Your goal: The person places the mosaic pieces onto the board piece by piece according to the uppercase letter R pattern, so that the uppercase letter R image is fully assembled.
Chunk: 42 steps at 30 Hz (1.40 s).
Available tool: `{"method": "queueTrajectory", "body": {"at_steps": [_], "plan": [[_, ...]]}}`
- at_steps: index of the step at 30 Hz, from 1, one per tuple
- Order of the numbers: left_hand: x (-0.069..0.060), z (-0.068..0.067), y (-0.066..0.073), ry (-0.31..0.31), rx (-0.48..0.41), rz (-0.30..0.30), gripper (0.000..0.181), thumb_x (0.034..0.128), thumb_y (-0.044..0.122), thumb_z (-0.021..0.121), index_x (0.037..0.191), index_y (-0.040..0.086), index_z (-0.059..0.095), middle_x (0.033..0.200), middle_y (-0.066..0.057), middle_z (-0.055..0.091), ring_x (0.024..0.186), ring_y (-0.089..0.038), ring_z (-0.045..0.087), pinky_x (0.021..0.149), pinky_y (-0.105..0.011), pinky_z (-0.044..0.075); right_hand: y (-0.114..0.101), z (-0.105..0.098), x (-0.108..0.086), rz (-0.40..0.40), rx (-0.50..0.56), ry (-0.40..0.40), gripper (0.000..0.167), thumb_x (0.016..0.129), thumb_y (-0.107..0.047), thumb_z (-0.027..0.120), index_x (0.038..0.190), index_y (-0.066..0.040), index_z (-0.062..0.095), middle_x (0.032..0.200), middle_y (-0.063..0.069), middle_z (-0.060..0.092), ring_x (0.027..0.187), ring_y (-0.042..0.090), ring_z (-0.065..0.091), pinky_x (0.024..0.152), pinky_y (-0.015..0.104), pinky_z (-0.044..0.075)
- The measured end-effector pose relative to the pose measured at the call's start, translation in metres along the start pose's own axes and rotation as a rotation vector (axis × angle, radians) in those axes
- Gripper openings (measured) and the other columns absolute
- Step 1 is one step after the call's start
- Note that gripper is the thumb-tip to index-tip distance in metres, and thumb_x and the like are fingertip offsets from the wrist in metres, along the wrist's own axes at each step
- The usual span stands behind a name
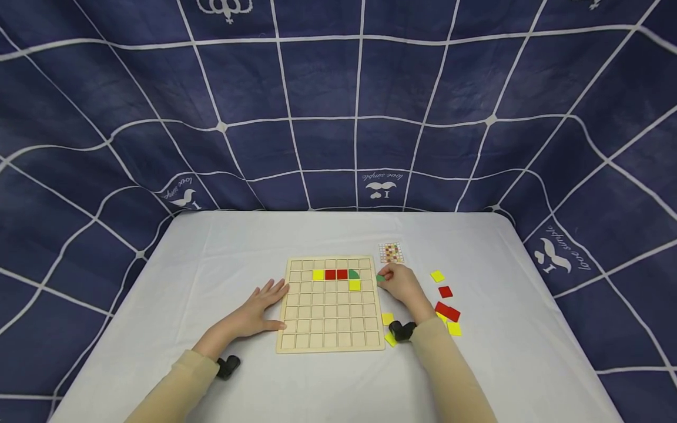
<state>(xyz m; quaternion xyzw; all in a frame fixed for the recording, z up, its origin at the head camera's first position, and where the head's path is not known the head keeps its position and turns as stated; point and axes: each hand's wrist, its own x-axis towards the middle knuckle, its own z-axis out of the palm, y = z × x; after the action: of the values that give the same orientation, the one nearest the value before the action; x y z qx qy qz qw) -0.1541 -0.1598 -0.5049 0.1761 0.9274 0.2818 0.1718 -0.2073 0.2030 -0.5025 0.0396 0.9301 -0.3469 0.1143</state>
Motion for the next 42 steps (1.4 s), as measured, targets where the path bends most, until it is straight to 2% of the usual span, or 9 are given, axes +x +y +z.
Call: {"method": "queueTrajectory", "body": {"at_steps": [6, 12, 16, 21, 26, 32, 42], "plan": [[0.000, 0.000, 0.002, -0.003, -0.003, -0.007, 0.092, 0.0792, 0.032, 0.081, 0.153, 0.008, 0.033, 0.164, -0.011, 0.021, 0.154, -0.035, 0.006, 0.124, -0.057, 0.003, 0.005, -0.003, -0.003, -0.017, -0.016, -0.006, 0.014, 0.089, -0.018, 0.071, 0.094, -0.007, 0.065, 0.082, 0.005, 0.059, 0.075, 0.018, 0.052, 0.066, 0.026, 0.042], [0.000, -0.001, 0.002, -0.004, -0.005, -0.011, 0.091, 0.0794, 0.032, 0.081, 0.154, 0.009, 0.033, 0.164, -0.010, 0.021, 0.154, -0.034, 0.006, 0.124, -0.056, 0.002, 0.000, -0.008, -0.010, -0.042, -0.005, 0.025, 0.018, 0.093, -0.024, 0.067, 0.096, -0.006, 0.064, 0.083, 0.005, 0.061, 0.075, 0.018, 0.053, 0.066, 0.025, 0.043], [0.000, -0.001, 0.001, -0.002, 0.001, -0.009, 0.091, 0.0798, 0.033, 0.081, 0.154, 0.009, 0.033, 0.164, -0.010, 0.021, 0.154, -0.034, 0.006, 0.124, -0.056, 0.003, -0.008, -0.008, -0.016, -0.079, 0.051, 0.025, 0.019, 0.092, -0.022, 0.067, 0.102, -0.005, 0.066, 0.085, 0.005, 0.062, 0.075, 0.016, 0.054, 0.067, 0.024, 0.045], [0.000, -0.001, 0.000, -0.002, -0.001, -0.006, 0.091, 0.0797, 0.032, 0.081, 0.154, 0.009, 0.033, 0.164, -0.010, 0.020, 0.154, -0.034, 0.006, 0.124, -0.057, 0.003, -0.019, 0.001, -0.025, -0.137, 0.157, -0.032, 0.020, 0.093, -0.016, 0.066, 0.110, -0.007, 0.069, 0.083, 0.003, 0.060, 0.072, 0.015, 0.054, 0.066, 0.023, 0.047], [0.000, -0.001, 0.000, -0.003, -0.003, -0.003, 0.092, 0.0797, 0.033, 0.081, 0.154, 0.009, 0.033, 0.164, -0.011, 0.021, 0.154, -0.035, 0.006, 0.124, -0.057, 0.003, -0.025, 0.015, -0.033, -0.152, 0.217, -0.061, 0.015, 0.091, -0.016, 0.069, 0.105, -0.009, 0.068, 0.084, 0.002, 0.062, 0.071, 0.014, 0.058, 0.065, 0.023, 0.049], [0.000, -0.001, 0.001, -0.005, 0.001, -0.004, 0.092, 0.0796, 0.033, 0.081, 0.154, 0.008, 0.033, 0.164, -0.011, 0.021, 0.154, -0.035, 0.006, 0.123, -0.057, 0.003, -0.027, 0.027, -0.037, -0.129, 0.284, -0.058, 0.015, 0.088, -0.014, 0.072, 0.099, -0.007, 0.064, 0.078, 0.003, 0.066, 0.066, 0.013, 0.065, 0.061, 0.023, 0.053], [-0.001, -0.001, 0.002, -0.005, -0.002, -0.016, 0.092, 0.0791, 0.032, 0.081, 0.154, 0.008, 0.033, 0.164, -0.011, 0.021, 0.154, -0.035, 0.006, 0.124, -0.056, 0.002, -0.028, 0.034, -0.038, -0.136, 0.202, -0.009, 0.011, 0.087, -0.015, 0.074, 0.094, -0.010, 0.068, 0.076, -0.002, 0.066, 0.065, 0.010, 0.059, 0.062, 0.022, 0.048]]}}
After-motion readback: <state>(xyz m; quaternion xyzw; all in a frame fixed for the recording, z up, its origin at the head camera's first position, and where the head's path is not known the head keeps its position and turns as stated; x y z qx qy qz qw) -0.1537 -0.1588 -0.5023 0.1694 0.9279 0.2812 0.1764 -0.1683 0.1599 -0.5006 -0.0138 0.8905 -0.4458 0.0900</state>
